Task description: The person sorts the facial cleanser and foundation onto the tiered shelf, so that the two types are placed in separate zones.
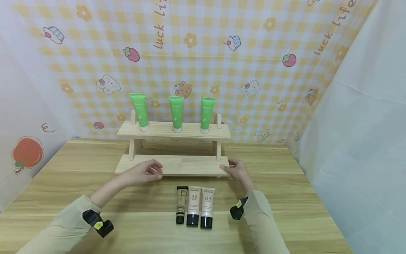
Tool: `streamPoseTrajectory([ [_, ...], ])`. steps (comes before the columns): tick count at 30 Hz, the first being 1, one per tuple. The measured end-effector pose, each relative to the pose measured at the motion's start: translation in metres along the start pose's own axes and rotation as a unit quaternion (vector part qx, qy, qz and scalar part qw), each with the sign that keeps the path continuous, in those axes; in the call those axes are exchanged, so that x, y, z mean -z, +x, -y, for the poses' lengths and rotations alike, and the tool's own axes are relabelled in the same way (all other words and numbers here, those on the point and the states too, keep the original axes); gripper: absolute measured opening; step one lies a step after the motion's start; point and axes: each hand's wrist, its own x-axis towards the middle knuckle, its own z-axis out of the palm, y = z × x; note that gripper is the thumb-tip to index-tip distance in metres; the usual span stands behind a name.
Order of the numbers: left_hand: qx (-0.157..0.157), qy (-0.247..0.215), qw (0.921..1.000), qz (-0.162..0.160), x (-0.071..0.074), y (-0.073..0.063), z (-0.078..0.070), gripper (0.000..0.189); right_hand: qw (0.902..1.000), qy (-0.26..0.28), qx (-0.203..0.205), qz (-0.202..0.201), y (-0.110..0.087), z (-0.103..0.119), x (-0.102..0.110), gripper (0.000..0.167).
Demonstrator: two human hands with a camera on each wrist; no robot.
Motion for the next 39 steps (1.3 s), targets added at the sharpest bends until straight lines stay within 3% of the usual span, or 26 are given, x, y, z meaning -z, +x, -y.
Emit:
streamPoseTrajectory([
  [14, -0.021, 0.020, 0.9992, 0.027, -0.019, -0.003, -0.002, 0.043, 1.0000, 0.003, 0.004, 0.001, 0.000, 0.000, 0.001, 0.065],
  [31, 0.043, 0.007, 0.9969, 0.066, -0.047, 0.003, -0.003, 0.055, 1.0000, -0.005, 0.003, -0.007, -0.003, 0.004, 0.000, 0.064],
  [36, 0.054, 0.009, 0.9968, 0.059, -0.056, 0.006, -0.005, 0.055, 1.0000, -0.002, 0.005, -0.007, -0.002, 0.003, 0.000, 0.064],
  [39, 0.068, 0.016, 0.9969, 0.036, -0.063, 0.008, -0.006, 0.054, 1.0000, -0.001, 0.004, -0.006, -0.002, 0.003, 0.000, 0.065],
])
